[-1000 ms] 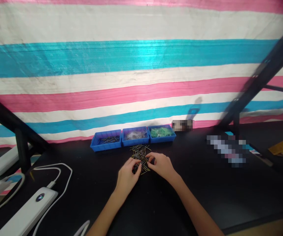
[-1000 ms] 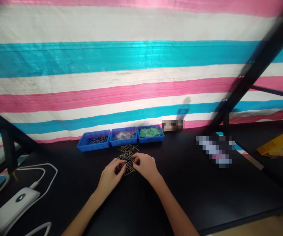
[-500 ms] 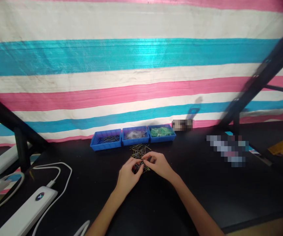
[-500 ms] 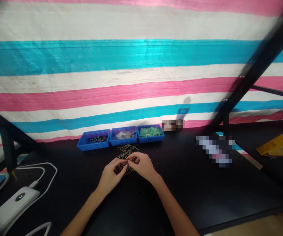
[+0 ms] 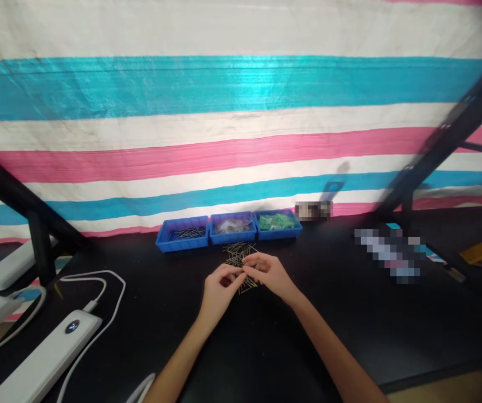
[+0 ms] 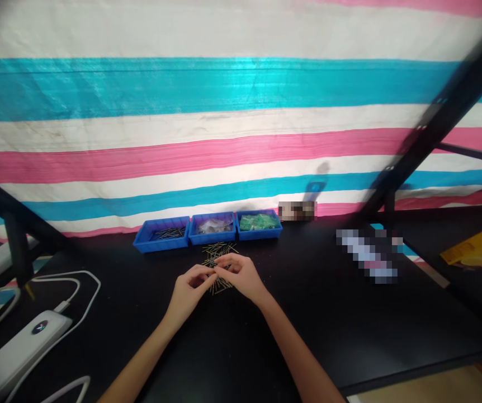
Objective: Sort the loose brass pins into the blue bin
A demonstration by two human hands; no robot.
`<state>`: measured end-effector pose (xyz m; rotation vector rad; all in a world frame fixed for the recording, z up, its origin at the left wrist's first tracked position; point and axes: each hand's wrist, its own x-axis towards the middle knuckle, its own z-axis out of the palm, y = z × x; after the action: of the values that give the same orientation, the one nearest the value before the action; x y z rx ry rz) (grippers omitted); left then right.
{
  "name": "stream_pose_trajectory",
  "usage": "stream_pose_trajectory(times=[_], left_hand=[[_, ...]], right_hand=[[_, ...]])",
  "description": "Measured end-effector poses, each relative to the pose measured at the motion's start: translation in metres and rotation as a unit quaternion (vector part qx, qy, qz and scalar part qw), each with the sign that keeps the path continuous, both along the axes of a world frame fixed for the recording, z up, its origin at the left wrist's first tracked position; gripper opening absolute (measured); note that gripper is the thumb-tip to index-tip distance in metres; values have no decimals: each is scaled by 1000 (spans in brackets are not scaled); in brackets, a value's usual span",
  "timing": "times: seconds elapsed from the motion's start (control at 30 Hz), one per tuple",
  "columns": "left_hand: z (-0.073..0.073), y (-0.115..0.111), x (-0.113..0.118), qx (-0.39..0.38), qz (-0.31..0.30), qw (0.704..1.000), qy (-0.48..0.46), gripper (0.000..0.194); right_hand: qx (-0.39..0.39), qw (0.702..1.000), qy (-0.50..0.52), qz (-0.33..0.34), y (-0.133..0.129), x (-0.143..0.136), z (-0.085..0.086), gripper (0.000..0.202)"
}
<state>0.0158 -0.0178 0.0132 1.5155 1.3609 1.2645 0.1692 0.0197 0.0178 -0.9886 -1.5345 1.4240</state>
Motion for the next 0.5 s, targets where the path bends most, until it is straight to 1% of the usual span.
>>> stream_pose_trajectory(times=[0.13,0.27,0.33,0.4,0.5], left_hand=[[-3,1,-1,-1,13,1000,-5,17],[-3,3,-4,23,40,999,-14,16],[-2,4,-5,31,54,998,-26,16],[-3,4,-6,34,62,997,-38,15],[-5,4,-5,31,56,997,-47,15]], right_hand=[[-1,1000,-1,-13,0,0,1,30],[29,999,-36,-28,1,0,1,29],[36,998,-55,-13,0,0,0,29],[35,997,-60,18,-2,-1,0,29],[34,997,-56,52,-5,-2,2,28]])
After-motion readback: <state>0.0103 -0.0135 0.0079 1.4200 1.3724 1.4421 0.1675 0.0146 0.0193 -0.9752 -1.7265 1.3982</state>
